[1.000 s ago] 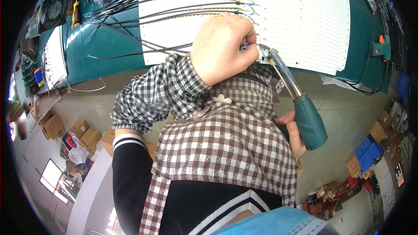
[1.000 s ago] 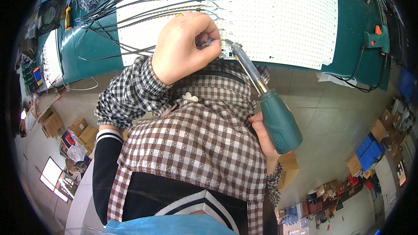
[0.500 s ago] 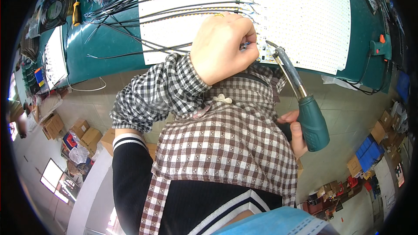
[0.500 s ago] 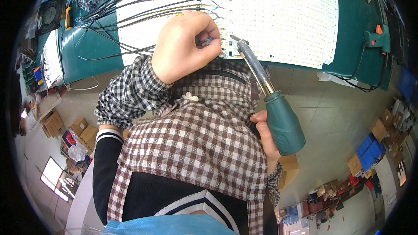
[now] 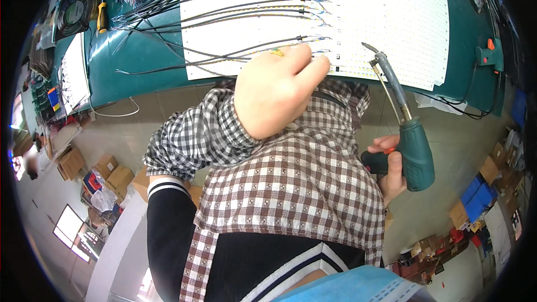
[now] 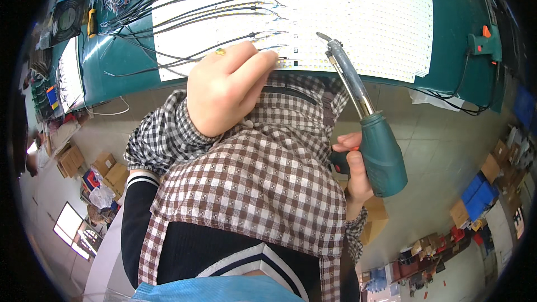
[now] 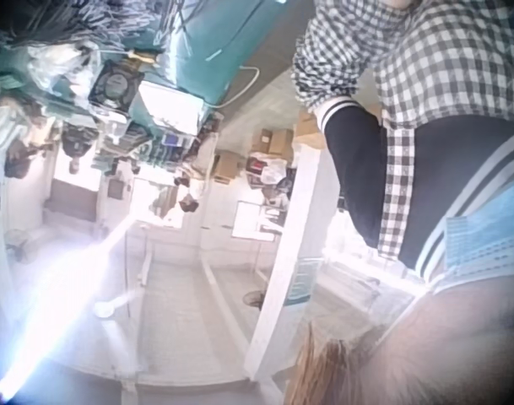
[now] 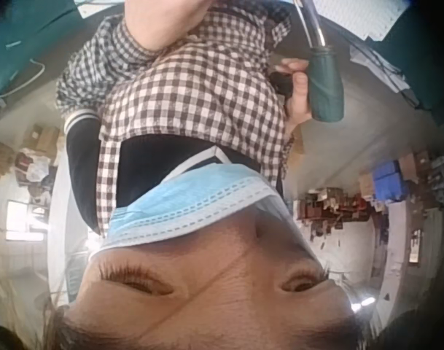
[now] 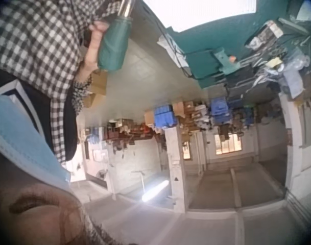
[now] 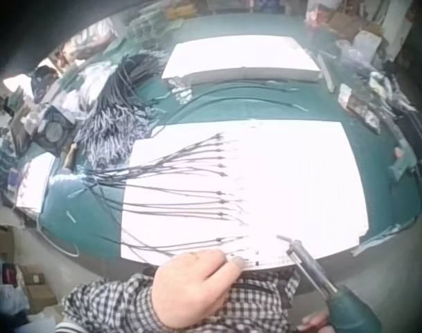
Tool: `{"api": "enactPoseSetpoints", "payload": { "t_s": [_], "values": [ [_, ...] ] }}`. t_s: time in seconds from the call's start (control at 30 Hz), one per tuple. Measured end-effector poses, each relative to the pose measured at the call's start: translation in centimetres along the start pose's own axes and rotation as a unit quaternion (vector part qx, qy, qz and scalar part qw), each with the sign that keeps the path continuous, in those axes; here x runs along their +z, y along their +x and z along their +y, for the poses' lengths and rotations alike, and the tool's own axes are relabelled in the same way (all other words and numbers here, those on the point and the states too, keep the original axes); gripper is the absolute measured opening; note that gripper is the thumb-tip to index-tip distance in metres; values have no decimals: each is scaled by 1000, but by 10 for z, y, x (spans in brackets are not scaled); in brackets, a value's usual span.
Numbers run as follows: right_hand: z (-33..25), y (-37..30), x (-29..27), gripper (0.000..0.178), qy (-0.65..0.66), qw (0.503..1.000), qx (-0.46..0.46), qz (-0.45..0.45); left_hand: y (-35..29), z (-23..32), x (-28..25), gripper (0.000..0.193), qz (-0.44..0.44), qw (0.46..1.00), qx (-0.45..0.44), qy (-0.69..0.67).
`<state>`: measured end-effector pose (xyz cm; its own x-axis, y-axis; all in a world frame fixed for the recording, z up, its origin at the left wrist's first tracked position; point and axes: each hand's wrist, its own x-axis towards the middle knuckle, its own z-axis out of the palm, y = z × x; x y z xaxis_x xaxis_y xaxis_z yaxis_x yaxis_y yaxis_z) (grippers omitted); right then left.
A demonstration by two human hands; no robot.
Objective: Soldering multiple black wires onto an LED electrical panel and sorting wire bundles on a workbench.
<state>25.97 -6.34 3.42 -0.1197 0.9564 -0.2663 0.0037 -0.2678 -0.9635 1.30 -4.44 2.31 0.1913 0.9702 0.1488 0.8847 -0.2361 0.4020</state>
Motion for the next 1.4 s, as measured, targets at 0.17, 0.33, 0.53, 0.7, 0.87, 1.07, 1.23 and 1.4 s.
{"api": "enactPoseSetpoints", "payload": {
  "t_s": [0.17, 0.33, 0.53, 0.7, 0.87, 1.07, 1.23, 1.4],
  "values": [
    [3, -1, -4, 34, -40, 998, -2, -40, 2, 1, 10, 16, 50, 996, -33, -65],
    [8, -2, -7, 36, -34, 999, -17, -35, 12, -7, 11, 13, 33, 991, 6, -126],
    [10, -6, -7, 38, -39, 999, -15, -14, 12, -11, 15, 10, 15, 990, -30, -137],
    [10, -8, -7, 41, 11, 1000, 15, -7, 11, -14, 24, 8, 33, 978, -59, -197],
    [7, -8, -8, 39, -65, 996, 9, -54, 12, -13, 24, 9, 30, 979, -72, -188],
    [4, -10, -7, 36, -77, 993, 0, -89, 11, -12, 28, 9, 58, 976, -66, -201],
    [-4, -13, -1, 28, -51, 996, 42, -65, 14, -14, 27, 9, 44, 976, -72, -199],
    [-6, -15, -1, 28, -94, 989, 56, -100, 14, -13, 23, 9, 26, 976, -86, -197]
  ]
}}
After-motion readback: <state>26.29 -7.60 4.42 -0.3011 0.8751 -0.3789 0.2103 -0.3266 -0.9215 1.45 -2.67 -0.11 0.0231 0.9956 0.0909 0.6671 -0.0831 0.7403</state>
